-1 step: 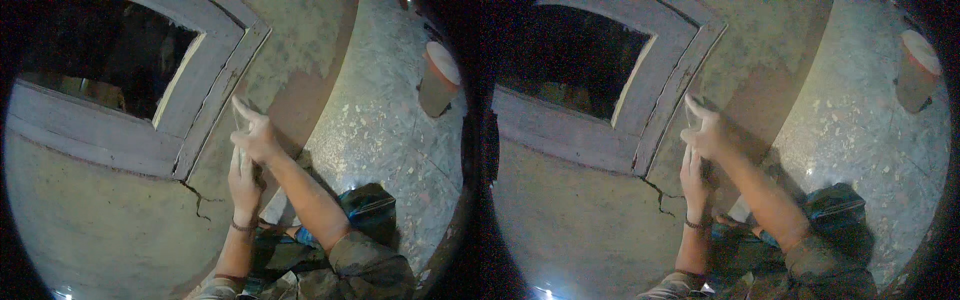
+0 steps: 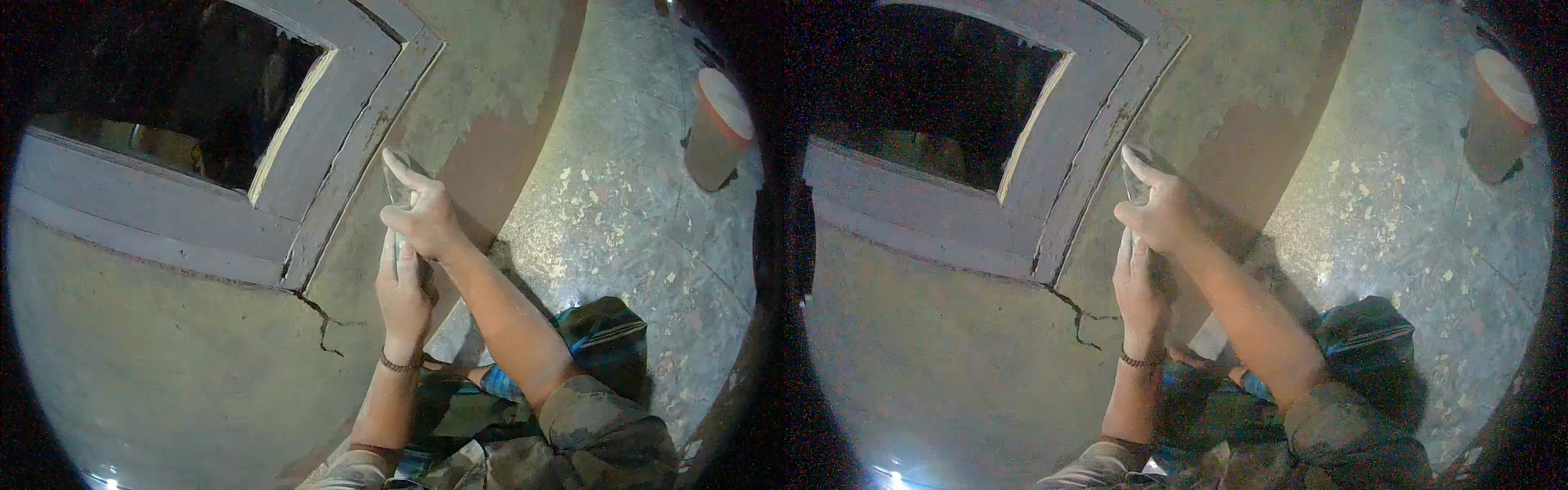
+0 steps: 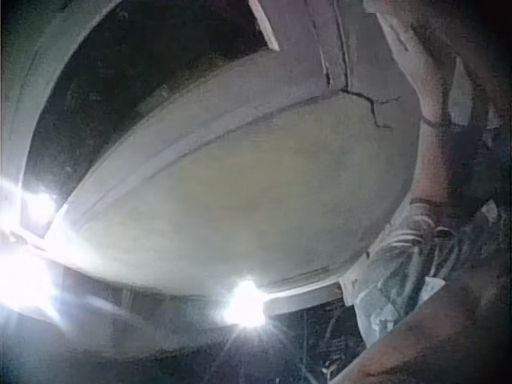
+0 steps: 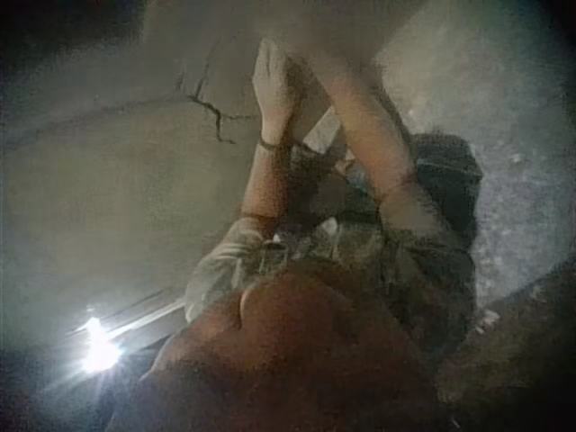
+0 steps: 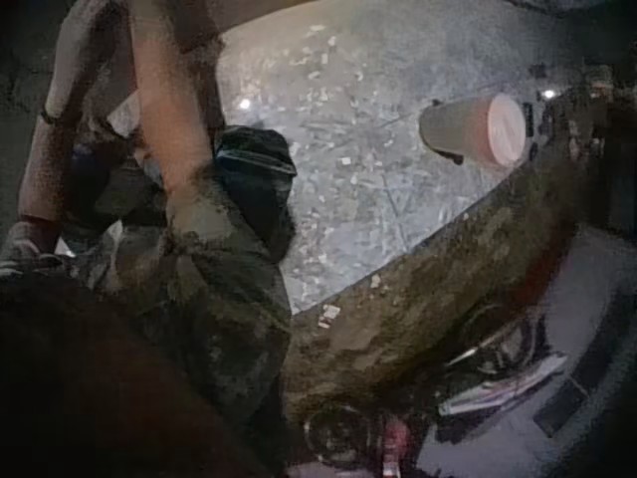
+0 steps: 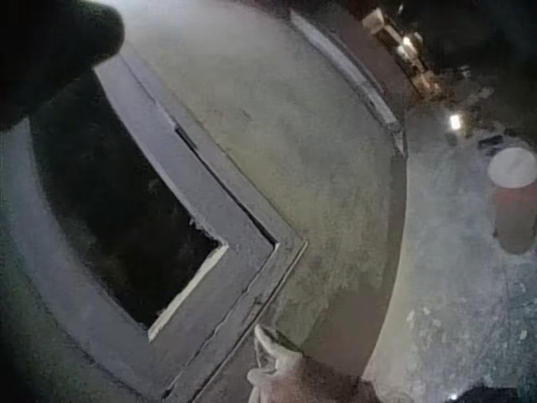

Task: The person smooths a vertical wall surface using a putty knife and a sanding block. They repeatedly apply and scrape the putty knife along the wall, then sand the area to even the surface. The person remains seated on the floor during the task.

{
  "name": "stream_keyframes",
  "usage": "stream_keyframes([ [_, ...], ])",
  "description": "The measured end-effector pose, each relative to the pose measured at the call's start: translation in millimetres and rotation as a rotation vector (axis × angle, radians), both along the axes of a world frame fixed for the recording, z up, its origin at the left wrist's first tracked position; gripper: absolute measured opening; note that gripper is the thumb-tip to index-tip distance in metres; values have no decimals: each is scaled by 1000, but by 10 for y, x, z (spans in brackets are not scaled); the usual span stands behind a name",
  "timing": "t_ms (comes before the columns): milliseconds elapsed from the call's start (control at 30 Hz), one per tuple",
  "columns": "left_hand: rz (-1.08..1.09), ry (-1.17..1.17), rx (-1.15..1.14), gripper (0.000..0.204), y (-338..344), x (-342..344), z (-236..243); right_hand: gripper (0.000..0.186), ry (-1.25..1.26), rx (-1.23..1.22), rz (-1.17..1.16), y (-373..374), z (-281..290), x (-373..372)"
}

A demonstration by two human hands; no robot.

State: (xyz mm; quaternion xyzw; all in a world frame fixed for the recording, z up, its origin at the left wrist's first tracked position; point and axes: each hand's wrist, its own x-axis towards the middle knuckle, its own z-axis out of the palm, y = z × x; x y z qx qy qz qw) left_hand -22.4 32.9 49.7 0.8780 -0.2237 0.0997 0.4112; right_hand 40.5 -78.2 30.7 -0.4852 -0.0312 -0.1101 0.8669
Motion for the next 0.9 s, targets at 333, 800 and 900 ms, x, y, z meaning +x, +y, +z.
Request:
stream_keyframes([
  [333,115,128,-216,50,122,-247,-154,81,-159,-58,-99,283,-126,-144],
  [800,-31,-515,168,47,57,1,-164,80,-178,-130,-137,192,-85,-71],
  [900,3,-149,-35,44,-58,157,-109,78,-175,-59,-165,-45,-29,82],
])
